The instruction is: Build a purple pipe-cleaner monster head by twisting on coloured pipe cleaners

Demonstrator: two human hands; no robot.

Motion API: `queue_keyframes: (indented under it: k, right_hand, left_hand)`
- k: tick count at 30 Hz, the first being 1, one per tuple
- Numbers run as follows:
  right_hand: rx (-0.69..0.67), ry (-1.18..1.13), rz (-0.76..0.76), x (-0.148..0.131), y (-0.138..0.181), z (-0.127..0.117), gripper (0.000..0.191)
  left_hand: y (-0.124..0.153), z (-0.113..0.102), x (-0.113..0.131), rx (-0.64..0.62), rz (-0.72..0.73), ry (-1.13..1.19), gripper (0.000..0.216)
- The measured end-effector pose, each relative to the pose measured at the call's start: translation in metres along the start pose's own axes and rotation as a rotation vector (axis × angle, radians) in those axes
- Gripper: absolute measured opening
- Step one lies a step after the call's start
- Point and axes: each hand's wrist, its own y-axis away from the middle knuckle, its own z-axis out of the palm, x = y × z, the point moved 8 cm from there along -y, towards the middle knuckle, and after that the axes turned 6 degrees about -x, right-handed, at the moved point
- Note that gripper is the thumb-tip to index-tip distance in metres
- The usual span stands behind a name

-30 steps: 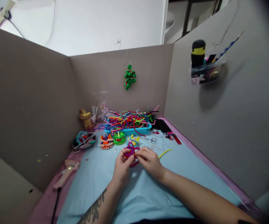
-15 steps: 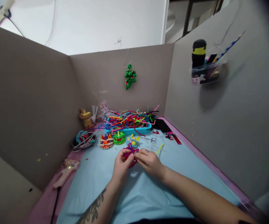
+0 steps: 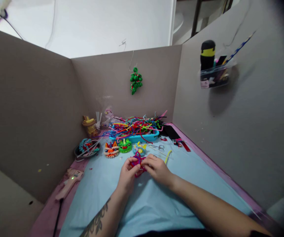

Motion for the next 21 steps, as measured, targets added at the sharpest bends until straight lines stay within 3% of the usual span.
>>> queue_keyframes:
  k: [14,21]
  right_hand:
    - [-0.01,-0.267,0.311,0.027,-0.003,0.003,0.009]
    - [-0.023,-0.25,0.258,0.022,-0.003,-0.001,0.01]
  left_hand:
    - [-0.003,-0.005,0.008,-0.005,0.129,-0.26,0.033]
    - [-0.002,-0.002,0.015,-0.017,0.216,-0.335,0.034]
